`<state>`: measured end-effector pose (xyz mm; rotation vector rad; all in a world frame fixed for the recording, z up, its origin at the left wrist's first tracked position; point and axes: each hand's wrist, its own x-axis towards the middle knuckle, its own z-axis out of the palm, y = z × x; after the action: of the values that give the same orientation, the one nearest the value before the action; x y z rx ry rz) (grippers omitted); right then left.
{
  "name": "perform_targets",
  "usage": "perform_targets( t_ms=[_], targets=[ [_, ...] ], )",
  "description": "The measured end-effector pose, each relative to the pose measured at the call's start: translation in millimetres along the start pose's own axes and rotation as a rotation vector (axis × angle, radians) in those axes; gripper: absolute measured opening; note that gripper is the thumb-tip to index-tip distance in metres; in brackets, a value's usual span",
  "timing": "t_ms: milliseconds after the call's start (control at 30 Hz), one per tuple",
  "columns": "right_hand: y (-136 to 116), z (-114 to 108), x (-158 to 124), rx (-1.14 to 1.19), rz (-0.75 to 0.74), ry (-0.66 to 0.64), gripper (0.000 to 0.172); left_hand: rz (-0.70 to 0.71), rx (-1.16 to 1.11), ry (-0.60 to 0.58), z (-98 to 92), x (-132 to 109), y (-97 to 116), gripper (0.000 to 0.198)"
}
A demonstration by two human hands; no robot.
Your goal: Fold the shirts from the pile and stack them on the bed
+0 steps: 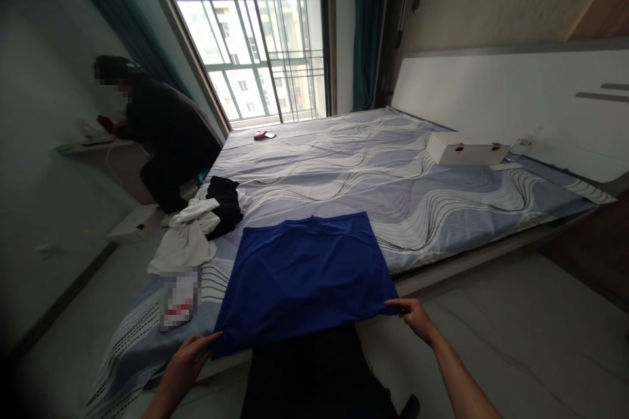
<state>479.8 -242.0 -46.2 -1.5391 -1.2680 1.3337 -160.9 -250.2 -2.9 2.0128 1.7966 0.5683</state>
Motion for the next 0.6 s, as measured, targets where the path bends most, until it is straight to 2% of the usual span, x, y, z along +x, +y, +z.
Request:
perform_targets(
  t_ms=[67, 200, 267, 367, 467, 600],
  targets=[
    [3, -1, 2, -0.014, -0.046, 0.033, 0.05, 0.105, 0.106, 0.056, 6.9, -3, 1, 0.05],
    [7, 7, 6, -0.011, -0.068, 0.045, 0.038, 0.3, 0.388, 0.26, 25.1, -5, 6, 0.061],
    [5, 10, 7, -0.025, -0.074, 0.059, 0.035, 0.401, 0.463, 0.321, 29.3, -2, 7, 0.056],
    [-4, 7, 8, -0.095, -0.129, 0.136, 0.031, 0.506, 0.428, 0.294, 23.7, 7, 10, 0.039],
    [-22, -3, 9, -0.168, -0.252, 0.248, 0.033, 0.437, 0.207, 0.22, 5.3, 22, 20, 0.024],
    [-54, -13, 24, -0.217, -0.414, 0.385, 0.032, 0.107, -0.153, 0.196, -27.5, 53, 38, 0.04]
  ],
)
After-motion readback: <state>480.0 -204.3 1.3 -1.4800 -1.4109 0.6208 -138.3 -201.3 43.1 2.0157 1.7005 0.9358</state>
